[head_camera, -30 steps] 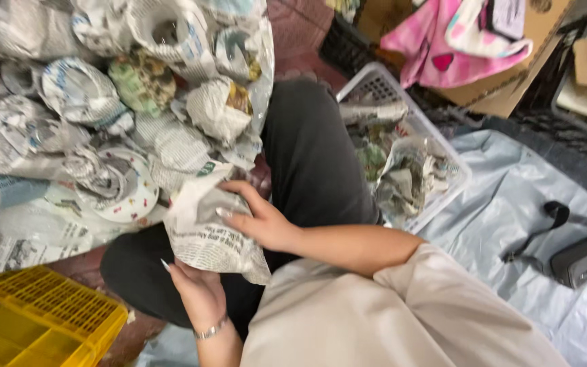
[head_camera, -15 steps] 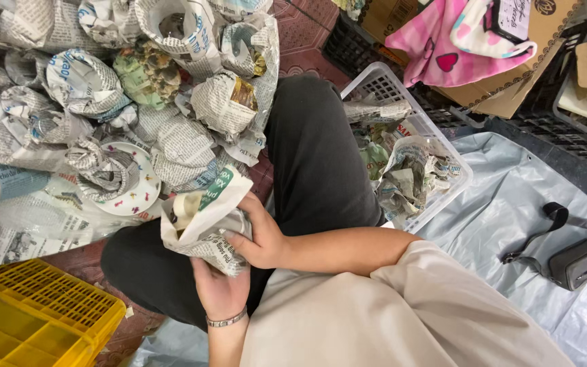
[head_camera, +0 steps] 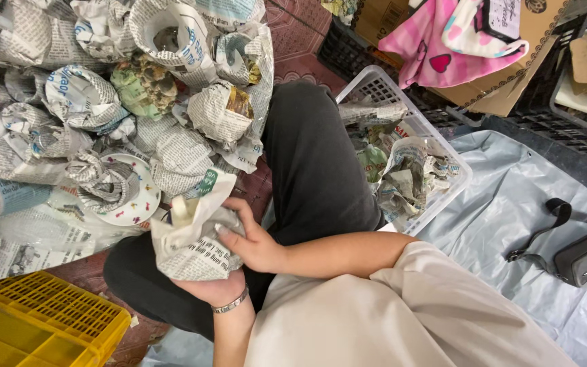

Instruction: The person sits cross-legged on the floor and wraps small items with newspaper. They pick up items, fold newspaper around them, and place the wrapped bundles into a nearby basket.

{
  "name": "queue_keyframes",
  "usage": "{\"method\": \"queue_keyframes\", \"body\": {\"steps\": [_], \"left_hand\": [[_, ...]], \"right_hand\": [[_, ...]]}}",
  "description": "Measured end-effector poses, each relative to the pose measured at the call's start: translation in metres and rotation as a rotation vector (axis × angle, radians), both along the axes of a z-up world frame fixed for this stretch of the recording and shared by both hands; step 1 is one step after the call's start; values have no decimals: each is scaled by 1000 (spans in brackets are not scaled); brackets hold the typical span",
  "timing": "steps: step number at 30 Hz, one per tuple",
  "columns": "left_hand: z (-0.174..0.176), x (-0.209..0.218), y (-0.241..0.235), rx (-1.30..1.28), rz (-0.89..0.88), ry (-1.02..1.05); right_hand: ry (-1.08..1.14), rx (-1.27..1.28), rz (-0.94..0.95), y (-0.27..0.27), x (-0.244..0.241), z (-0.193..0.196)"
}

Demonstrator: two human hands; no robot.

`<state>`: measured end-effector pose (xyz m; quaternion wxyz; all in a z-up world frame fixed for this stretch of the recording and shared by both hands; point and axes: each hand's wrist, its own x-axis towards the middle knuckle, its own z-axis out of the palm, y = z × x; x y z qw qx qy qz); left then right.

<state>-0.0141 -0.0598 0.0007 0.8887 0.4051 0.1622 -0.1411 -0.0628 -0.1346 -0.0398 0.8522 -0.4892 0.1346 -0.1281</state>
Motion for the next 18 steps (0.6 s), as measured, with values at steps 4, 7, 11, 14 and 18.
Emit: {"method": "queue_keyframes", "body": {"steps": [4,7,11,14,18], "left_hand": [[-8,4,5,32,-15,14],[-16,2,2,-1,28,35],[-25,2,7,16,-14,-49],[-35,7,17,81,-71,-60],[-46,17,39,857,-337,-368]], "right_hand": [[13,190,27,-1,5,-9],[8,197,62,-3,2,-13],[23,254,75,-7,2,-9],[103,225,80,-14,5,-6],[178,178,88,-17,8,-10]]}}
